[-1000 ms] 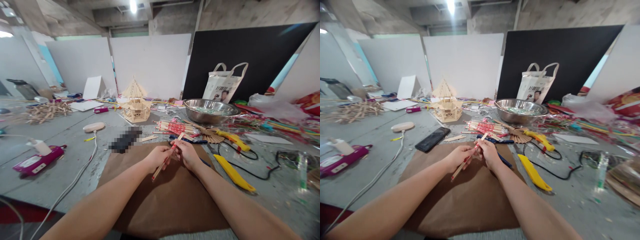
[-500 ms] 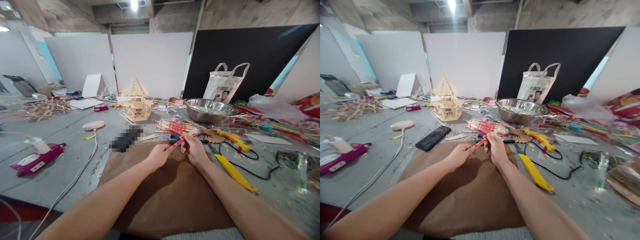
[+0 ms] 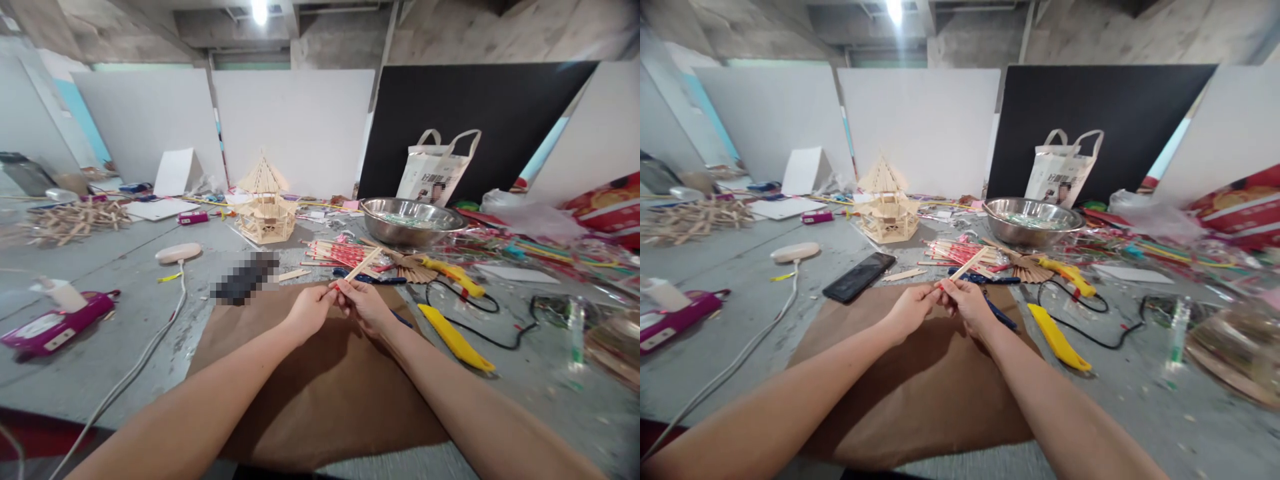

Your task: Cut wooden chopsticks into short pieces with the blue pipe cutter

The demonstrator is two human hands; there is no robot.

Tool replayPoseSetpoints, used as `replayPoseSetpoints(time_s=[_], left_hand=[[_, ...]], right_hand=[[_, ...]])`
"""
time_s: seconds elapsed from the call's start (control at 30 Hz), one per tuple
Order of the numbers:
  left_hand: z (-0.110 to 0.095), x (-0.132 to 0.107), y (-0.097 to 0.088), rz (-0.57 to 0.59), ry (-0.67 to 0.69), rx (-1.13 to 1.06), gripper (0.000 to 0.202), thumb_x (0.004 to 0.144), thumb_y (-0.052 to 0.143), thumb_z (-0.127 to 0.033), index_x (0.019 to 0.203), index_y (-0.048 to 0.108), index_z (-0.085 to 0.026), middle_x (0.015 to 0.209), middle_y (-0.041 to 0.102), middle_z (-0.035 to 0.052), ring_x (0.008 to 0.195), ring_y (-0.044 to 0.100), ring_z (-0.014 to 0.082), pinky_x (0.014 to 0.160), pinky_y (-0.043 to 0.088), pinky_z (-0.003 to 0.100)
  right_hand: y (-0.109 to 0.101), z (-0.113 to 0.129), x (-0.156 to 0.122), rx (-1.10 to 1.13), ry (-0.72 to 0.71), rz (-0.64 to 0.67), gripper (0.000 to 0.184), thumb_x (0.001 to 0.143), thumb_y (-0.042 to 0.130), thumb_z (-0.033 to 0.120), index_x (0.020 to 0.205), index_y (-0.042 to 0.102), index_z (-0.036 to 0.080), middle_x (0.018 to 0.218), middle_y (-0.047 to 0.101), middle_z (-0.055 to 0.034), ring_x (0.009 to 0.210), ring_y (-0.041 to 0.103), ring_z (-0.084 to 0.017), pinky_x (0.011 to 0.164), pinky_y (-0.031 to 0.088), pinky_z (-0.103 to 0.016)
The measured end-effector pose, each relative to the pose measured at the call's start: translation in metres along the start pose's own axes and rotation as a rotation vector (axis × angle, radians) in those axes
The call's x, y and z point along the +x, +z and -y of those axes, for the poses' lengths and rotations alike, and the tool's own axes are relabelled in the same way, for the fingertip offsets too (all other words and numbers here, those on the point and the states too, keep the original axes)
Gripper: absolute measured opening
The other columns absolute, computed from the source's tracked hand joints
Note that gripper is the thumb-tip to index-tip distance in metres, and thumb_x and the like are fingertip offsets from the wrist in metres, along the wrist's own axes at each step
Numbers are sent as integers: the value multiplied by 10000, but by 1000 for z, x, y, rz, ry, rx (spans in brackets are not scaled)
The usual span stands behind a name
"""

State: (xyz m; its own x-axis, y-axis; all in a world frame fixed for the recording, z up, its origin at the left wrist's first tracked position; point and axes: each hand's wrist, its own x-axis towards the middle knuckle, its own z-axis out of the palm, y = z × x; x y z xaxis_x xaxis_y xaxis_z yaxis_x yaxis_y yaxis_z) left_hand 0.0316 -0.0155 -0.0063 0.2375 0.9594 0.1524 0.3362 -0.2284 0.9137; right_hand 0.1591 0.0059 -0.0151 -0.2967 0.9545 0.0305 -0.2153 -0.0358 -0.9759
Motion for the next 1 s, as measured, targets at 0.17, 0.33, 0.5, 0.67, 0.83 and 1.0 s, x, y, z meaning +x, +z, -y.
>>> replayPoseSetpoints(time_s=[0.17,0.33,0.5,0.67,0.83,1.0], left_hand=[[2,4,-2,43,-57,60,349,744,349,-422,690,545,-138,439,317,-55,417,259,63,438,238,194],[5,6,-6,95,-40,184,381,730,357,-454,686,577,-145,465,369,-36,440,308,74,457,245,202],[5,9,-9,150,36,256,392,748,329,-446,698,583,-151,495,420,-20,471,350,88,477,268,204],[5,12,-9,185,88,261,372,754,332,-417,732,593,-152,587,512,5,525,404,98,502,297,202],[4,13,-17,193,66,266,352,745,350,-397,743,594,-142,574,505,-2,504,385,89,492,293,200],[18,23,-32,23,12,301,304,717,392,-363,727,589,-132,543,456,-20,505,365,79,493,277,195]], right_hand=[[-6,7,2,38,25,-35,268,650,567,392,730,587,137,459,429,56,349,346,-31,345,256,-175],[-25,23,8,230,-76,-335,247,667,524,386,692,556,142,407,355,74,308,302,-37,318,231,-184],[-48,35,14,355,-137,-533,210,700,480,338,631,519,144,379,315,79,296,267,-31,314,219,-178],[-55,36,15,365,-207,-568,237,724,443,340,594,495,149,368,310,77,292,266,-38,313,225,-189],[-60,37,14,377,-212,-624,259,752,390,324,569,459,155,375,354,63,285,281,-41,307,219,-190],[-82,47,12,371,-323,-865,297,790,311,373,577,394,183,372,327,75,269,264,-41,293,206,-186]])
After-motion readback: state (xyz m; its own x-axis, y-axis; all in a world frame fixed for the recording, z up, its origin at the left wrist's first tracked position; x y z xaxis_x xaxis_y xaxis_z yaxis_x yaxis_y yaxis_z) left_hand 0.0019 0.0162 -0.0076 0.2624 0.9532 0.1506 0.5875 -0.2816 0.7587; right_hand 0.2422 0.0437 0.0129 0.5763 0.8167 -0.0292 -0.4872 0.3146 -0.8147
